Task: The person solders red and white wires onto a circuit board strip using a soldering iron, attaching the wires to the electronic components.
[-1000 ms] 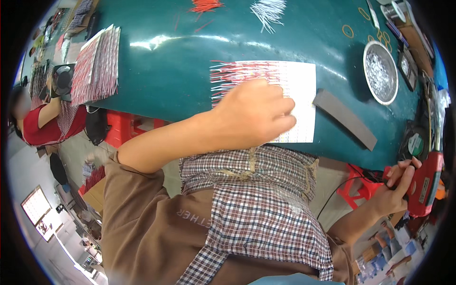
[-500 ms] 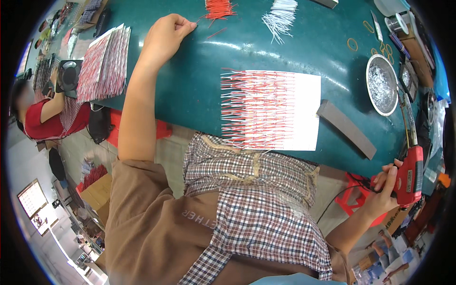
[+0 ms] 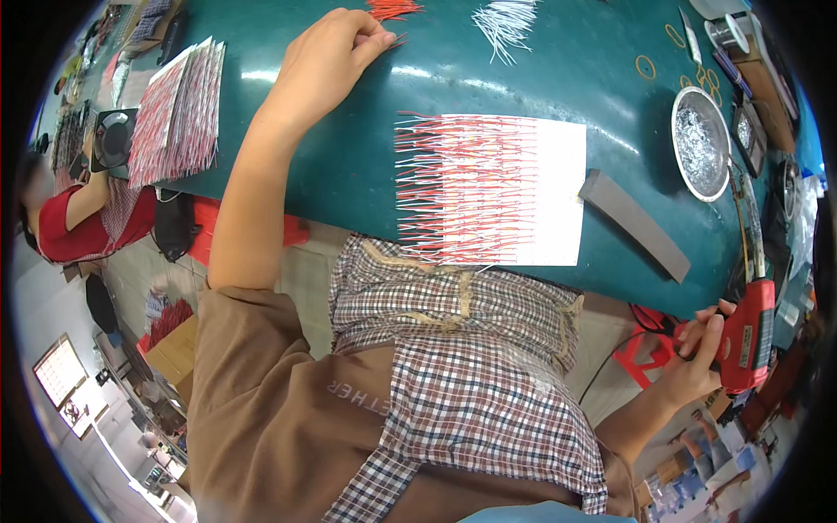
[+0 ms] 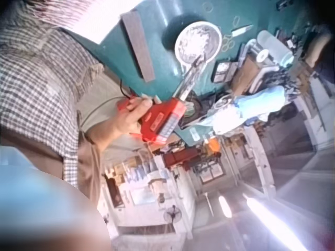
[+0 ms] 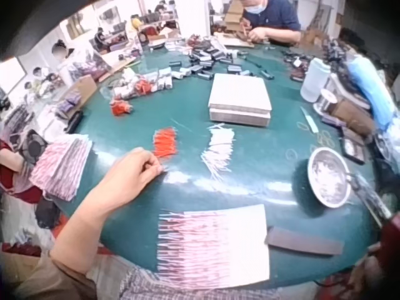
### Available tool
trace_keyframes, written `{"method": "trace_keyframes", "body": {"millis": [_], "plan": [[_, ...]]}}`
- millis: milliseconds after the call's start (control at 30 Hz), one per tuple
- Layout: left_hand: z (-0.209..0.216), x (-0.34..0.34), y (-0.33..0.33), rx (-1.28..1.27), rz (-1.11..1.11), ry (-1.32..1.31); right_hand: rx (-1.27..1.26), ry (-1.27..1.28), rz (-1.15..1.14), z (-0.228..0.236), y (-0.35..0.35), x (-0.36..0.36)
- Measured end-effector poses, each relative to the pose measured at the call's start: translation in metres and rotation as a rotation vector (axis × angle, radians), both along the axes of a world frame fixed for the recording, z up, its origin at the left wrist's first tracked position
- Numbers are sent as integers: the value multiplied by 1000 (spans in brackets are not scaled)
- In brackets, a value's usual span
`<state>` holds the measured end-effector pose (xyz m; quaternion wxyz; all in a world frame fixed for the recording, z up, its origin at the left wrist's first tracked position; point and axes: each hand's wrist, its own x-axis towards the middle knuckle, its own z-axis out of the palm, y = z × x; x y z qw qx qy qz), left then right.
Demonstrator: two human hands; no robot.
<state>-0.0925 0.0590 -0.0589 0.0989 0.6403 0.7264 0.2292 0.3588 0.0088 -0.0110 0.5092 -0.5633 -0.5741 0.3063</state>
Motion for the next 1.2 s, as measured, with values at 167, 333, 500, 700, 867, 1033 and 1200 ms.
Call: {"method": "trace_keyframes", "body": {"millis": [167, 333, 500, 700, 867, 1033, 1200], "plan": [[-6, -7, -3, -105, -54, -86, -14, 37, 3, 1, -7, -3], [-1, 5, -7, 8, -126, 5, -60, 59, 9, -1, -11, -4], [30, 56, -25, -83, -32, 32, -94, 119, 57, -3, -29, -9], [17, 112, -60, 288, -526, -52, -311, 56, 197, -3, -76, -8], [9, 140, -89, 139, -556, -80, -596, -157, 370, 1, -103, 4], [-1, 146, -95, 200, -530, -88, -561, -203, 460, -6, -108, -1], [-2, 146, -93, 203, -508, -76, -617, -52, 418, -10, -108, -4]]}}
